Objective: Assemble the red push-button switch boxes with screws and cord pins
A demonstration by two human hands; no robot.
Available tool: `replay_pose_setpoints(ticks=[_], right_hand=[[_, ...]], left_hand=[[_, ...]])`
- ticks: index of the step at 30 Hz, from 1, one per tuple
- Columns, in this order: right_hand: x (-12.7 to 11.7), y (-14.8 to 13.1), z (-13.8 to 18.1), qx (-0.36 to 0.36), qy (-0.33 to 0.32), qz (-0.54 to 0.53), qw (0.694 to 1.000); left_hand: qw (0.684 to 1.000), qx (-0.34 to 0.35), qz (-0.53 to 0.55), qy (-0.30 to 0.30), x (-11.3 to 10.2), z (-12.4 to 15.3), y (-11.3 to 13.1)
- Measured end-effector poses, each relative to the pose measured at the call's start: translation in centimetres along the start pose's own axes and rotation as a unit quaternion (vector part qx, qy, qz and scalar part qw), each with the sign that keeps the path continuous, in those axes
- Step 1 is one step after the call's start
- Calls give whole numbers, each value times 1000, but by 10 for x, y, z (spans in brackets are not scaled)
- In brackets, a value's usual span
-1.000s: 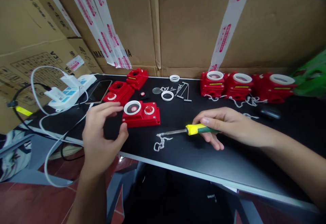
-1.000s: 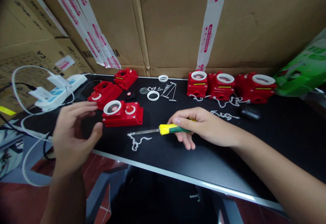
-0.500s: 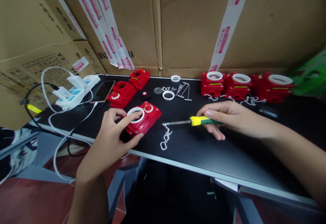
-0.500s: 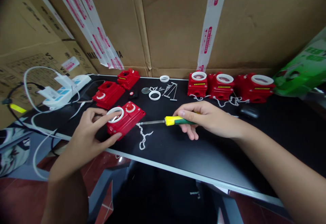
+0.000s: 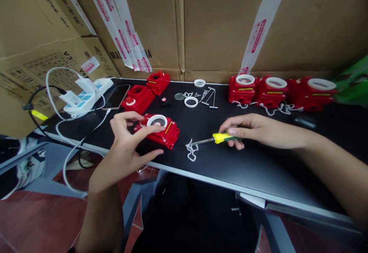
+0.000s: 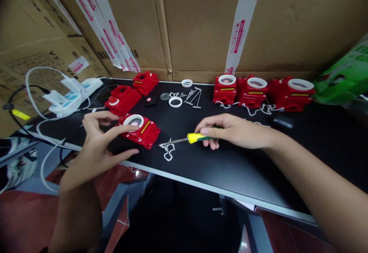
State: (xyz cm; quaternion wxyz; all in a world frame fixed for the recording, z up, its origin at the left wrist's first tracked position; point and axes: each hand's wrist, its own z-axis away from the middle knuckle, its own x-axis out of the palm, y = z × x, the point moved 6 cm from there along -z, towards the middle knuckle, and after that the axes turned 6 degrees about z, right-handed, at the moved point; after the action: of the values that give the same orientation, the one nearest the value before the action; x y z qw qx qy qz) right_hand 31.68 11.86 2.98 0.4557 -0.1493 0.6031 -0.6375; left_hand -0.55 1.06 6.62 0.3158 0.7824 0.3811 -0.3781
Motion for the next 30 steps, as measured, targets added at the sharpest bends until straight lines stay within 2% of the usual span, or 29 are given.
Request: replay_pose_setpoints(ticks=[2,6,8,14,30], right_hand=[[3,1,-2,3,-2,17,1000],[7,2,-5,14,15,51,998],[8,1,-6,21,27,57,998],[8,4,-8,40,91,59,993],[15,2,-12,36,128,39,990]], left_hand=[[1000,10,27,6,6,-5,-6],[994,7,109,-27,22,-11,-17],[992,0,124,-20,25,-14,-22],[994,-6,113,5,28,-16,-27],[996,-27,55,71,26,-14,-26]])
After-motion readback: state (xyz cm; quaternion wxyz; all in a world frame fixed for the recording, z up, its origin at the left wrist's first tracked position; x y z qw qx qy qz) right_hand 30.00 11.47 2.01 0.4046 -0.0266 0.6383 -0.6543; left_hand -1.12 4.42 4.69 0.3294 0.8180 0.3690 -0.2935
